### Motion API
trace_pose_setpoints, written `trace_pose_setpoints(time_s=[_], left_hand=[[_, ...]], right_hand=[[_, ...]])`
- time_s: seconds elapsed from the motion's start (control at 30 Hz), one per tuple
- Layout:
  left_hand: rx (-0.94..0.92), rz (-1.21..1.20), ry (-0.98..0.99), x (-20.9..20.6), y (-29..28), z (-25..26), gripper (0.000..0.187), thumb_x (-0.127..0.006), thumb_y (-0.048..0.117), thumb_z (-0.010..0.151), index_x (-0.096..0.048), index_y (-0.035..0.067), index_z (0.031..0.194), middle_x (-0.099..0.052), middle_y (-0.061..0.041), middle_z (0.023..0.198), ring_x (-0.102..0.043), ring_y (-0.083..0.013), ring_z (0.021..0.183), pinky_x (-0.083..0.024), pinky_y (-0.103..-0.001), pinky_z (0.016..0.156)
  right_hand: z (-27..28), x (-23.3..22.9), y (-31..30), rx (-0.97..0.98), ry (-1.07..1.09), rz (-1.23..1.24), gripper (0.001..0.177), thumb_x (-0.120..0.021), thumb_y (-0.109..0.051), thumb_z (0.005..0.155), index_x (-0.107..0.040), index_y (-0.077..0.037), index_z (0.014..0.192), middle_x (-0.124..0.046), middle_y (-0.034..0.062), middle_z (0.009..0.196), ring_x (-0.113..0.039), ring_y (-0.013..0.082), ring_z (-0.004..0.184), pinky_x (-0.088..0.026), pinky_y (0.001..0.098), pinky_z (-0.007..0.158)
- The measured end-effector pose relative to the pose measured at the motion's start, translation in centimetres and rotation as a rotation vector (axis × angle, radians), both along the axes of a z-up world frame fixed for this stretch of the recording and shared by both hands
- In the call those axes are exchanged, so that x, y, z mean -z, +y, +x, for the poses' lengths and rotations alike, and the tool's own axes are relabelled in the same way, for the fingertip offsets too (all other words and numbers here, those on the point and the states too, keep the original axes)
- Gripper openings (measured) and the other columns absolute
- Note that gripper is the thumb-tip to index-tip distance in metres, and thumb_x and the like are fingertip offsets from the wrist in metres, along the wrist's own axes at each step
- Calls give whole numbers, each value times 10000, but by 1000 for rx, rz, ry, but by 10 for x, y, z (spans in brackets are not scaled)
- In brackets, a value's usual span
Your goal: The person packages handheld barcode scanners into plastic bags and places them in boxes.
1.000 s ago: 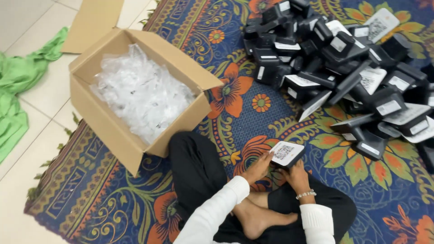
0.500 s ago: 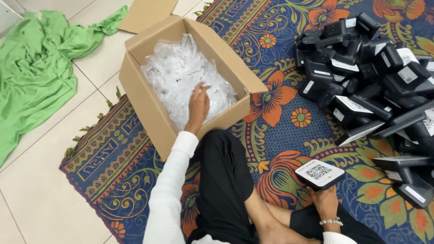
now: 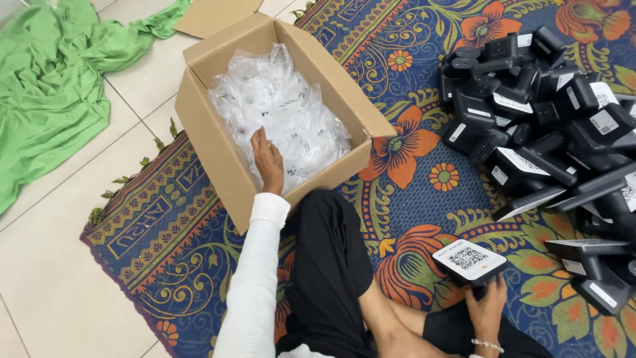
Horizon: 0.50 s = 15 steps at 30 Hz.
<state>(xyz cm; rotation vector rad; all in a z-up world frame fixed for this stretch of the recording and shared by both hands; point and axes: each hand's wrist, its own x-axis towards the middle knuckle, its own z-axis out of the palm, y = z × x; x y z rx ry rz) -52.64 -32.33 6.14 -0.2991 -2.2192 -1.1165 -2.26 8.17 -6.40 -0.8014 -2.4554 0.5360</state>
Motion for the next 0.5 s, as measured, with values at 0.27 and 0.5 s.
trace_pose_setpoints(time_s=[0.27,0.5], left_hand=[[112,650,-25,67,9,-45,133,-688,83,1086,-601,-17,1108,-649,-219,1099,-614,-302,1040,-531,-421,942],[917,1741,-691,-18,125,103,266,-583,269,1054,-612,53,1206,-700,-135,1245,-689,-258,1087,-574,-393,936]], right_hand=[[15,-19,-14,260,522,-172,304,-714,17,1013,-545,53,1263,-482,259,1468,-533,332,1409,-580,364,1004],[7,-23,-37,375,852,-306,251,-622,51,1110,-475,44,1314,-531,150,1392,-585,191,1170,-611,297,913]])
